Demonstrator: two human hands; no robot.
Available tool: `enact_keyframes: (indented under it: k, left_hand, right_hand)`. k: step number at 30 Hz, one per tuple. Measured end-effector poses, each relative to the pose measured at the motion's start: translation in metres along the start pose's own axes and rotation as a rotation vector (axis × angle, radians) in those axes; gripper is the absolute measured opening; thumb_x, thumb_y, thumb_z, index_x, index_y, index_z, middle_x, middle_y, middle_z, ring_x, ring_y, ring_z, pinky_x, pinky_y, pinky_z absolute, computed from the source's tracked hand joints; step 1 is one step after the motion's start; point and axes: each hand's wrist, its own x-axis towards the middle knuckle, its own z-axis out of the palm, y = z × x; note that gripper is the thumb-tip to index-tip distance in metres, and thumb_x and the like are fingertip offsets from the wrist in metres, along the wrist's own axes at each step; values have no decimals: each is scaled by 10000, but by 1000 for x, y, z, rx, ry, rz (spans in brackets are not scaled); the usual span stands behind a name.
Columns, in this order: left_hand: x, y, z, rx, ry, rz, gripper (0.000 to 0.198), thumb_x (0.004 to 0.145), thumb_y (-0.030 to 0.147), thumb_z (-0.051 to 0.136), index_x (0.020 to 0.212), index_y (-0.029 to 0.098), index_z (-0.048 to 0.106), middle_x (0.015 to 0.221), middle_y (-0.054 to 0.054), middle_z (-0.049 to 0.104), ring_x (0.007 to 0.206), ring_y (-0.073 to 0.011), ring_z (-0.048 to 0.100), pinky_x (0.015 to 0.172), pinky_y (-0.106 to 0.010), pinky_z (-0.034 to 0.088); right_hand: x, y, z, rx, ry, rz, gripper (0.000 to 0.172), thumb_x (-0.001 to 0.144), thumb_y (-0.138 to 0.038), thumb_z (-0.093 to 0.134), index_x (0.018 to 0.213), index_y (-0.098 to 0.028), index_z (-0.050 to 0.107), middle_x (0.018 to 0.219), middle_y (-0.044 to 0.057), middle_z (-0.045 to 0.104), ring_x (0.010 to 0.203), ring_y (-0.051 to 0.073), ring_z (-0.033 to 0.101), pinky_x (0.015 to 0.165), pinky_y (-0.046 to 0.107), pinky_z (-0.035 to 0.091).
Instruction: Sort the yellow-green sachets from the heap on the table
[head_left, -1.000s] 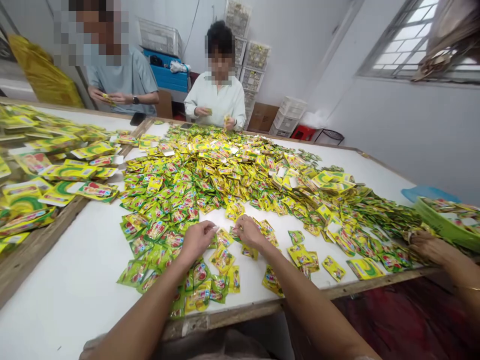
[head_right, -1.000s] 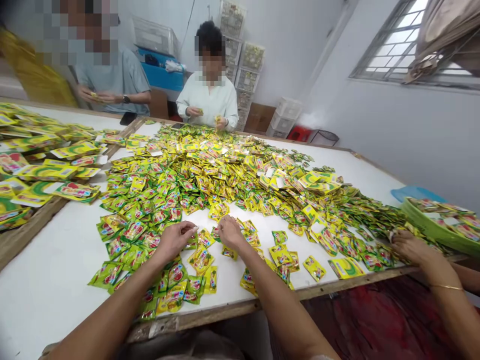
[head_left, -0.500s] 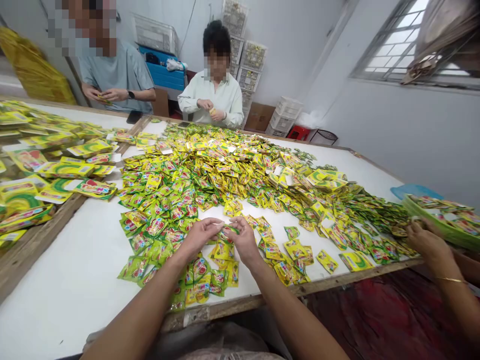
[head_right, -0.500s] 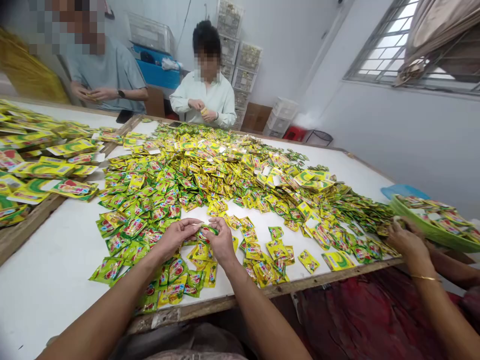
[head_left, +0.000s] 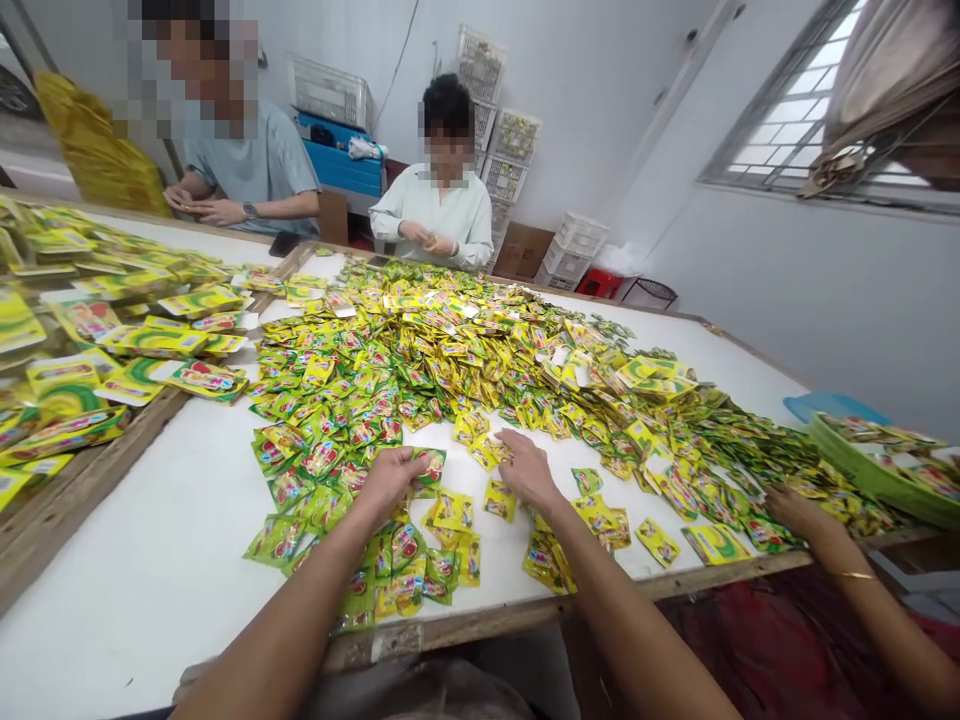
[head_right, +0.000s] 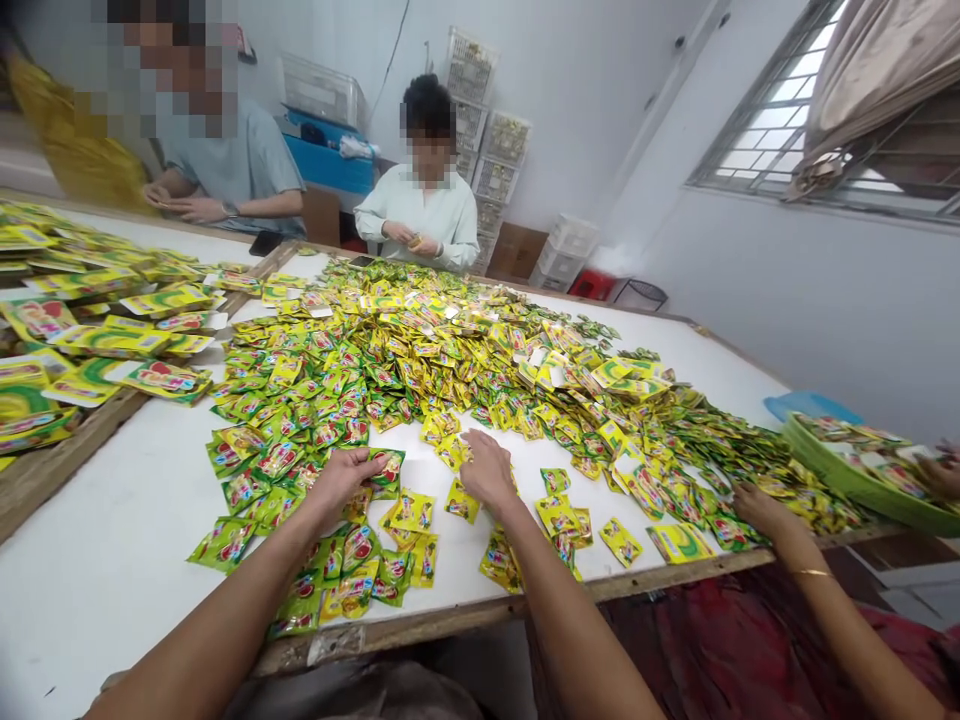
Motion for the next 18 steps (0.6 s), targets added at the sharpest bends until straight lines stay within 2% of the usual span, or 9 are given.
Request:
enact_keyframes:
  k: [3,6,9,11,13,15,18]
  left_hand:
    - [3,-4,0,-7,1,1,351,569,431,741,503,147,547,479,21,519,446,-87,459,447,-213,380]
    - [5,-8,-1,3,40,32,335,557,446,746,563,137,617,517,0,574,475,-113,502,462,-229,395]
    - [7,-9,-2,10,109,46,334,550,453,749,600,137,654,533,-4,592,492,-127,517,473,-241,415]
    - [7,-10,-1,23,135,47,332,540,449,756,560,139,640,496,7,564,478,-121,498,466,-238,411]
    - [6,-9,1,21,121,45,345,534,456,760,525,139,623,479,13,548,475,-115,487,473,-236,421]
    - [4,-8,3,-1,80,39,367,548,487,743,546,136,635,523,1,581,508,-120,511,502,-241,451]
    - [1,-4,4,-99,10,2,412,572,536,713,636,130,674,640,-32,645,588,-138,561,546,-253,490]
  right_hand:
    - [0,23,-1,-179,-99,-47,502,660,-45,485,1116,-201,622,1273,88,564,1180,244,497,998,376,329]
    - [-4,22,9,-134,14,-1,368,792,-133,413,1083,-183,632,1055,99,669,1000,239,591,891,356,400]
    - [-11,1,20,214,68,126,278,818,-366,478,931,-181,652,710,45,653,670,214,593,653,318,447]
    - [-16,-19,28,534,11,129,306,752,-457,564,871,-185,637,625,5,600,564,174,535,560,285,425]
    - [-19,-37,35,737,-40,87,325,702,-470,619,862,-187,624,613,-13,578,544,151,506,535,266,411]
    - [-19,-51,42,784,-55,75,314,682,-459,639,842,-189,617,575,-29,549,517,136,476,513,254,394]
    - [-16,-59,48,730,-29,89,254,686,-425,628,797,-198,604,504,-59,470,477,119,424,483,237,359]
